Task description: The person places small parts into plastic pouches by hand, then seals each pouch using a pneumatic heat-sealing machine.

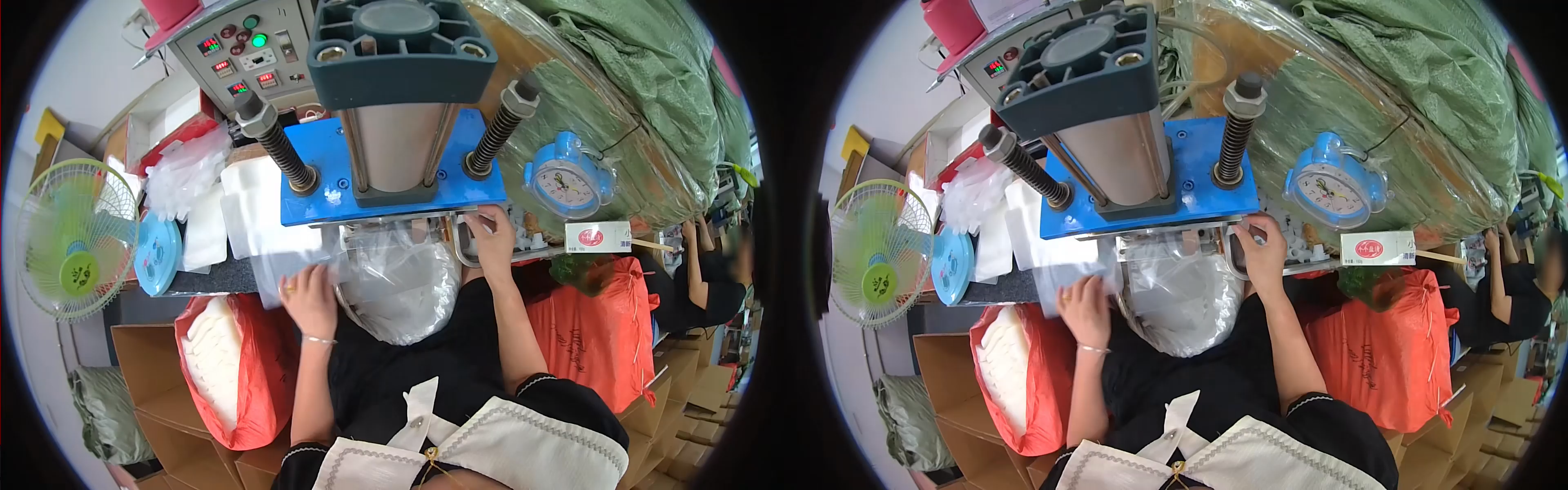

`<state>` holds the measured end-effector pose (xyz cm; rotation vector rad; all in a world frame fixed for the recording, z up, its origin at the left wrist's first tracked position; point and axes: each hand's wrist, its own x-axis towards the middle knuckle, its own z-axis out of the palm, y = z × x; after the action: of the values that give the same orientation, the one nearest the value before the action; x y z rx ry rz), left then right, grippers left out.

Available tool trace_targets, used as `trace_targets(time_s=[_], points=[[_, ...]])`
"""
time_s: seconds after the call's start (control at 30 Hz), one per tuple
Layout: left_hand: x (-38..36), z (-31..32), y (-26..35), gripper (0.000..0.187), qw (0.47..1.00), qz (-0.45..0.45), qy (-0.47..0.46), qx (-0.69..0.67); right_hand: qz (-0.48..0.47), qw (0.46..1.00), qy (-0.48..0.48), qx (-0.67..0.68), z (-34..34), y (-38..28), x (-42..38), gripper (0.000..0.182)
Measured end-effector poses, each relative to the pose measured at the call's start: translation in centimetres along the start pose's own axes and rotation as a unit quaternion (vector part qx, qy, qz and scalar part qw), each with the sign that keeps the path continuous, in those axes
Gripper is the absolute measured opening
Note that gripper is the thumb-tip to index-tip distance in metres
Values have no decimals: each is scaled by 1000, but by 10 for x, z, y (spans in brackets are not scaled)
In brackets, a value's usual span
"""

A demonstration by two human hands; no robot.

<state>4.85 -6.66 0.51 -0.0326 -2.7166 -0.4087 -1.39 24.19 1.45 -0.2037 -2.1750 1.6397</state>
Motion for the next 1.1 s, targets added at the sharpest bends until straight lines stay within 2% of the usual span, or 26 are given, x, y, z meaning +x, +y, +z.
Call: trace_targets(time_s=[0.03,0.1,0.13,0.17,0.23,0.27,0.3,0.33,0.37,0.43,0.47,0.5,0.6,0.7,0.77,0.83,0.9,0.93,0.97,1.0,1.03,1.1], points=[[1,-15,-2,22,1000,-10,1,-13,5,1000,-3,-4,0,-13,-8,8],[11,-50,12,13,987,-101,-22,-126,99,974,-28,203,10,-39,-26,8],[15,-61,24,11,976,-85,-9,-203,94,973,-85,191,14,-39,-33,12],[18,-74,40,7,974,-61,-29,-217,97,973,-89,191,21,-47,-38,12],[17,-77,63,6,943,-61,-64,-320,5,989,-124,77,35,-73,-46,13],[15,-73,70,8,944,-55,-73,-318,7,990,-123,75,37,-80,-44,13],[10,-63,69,8,943,-54,-77,-320,-85,987,-134,-1,38,-85,-38,13],[4,-46,67,10,918,-98,-111,-369,-176,971,-144,-77,40,-87,-33,12],[0,-35,67,12,887,-142,-143,-415,-174,971,-143,-80,44,-85,-32,12],[-1,-25,71,16,876,-169,-170,-419,-181,961,-179,-106,55,-75,-33,11],[-2,-17,73,18,846,-203,-172,-462,-145,971,-166,-94,60,-73,-36,13],[-2,-12,74,20,814,-235,-174,-502,-147,970,-169,-91,64,-68,-39,13],[0,0,73,22,811,-232,-186,-503,-115,981,-117,-104,67,-56,-42,17],[15,15,65,23,789,-233,-196,-534,-158,962,-53,-217,47,-48,-31,16],[36,26,58,26,782,-273,-188,-527,-187,947,-29,-259,24,-37,-12,19],[42,34,63,30,777,-280,-166,-538,-121,889,-32,-441,9,-32,4,12],[43,49,60,33,803,-248,-165,-516,-130,880,-42,-456,10,-5,5,14],[45,45,58,31,843,-196,-139,-481,-131,871,-59,-469,11,-1,5,16],[48,37,49,31,927,-154,-129,-317,-133,872,-57,-468,10,2,7,16],[56,10,46,32,978,-108,-113,-142,-96,908,-34,-407,11,-1,9,16],[71,-22,48,53,973,-203,-90,-67,-56,937,-12,-345,10,-4,9,15],[73,-16,7,72,986,-76,126,73,-49,952,0,-304,4,-4,7,14]])
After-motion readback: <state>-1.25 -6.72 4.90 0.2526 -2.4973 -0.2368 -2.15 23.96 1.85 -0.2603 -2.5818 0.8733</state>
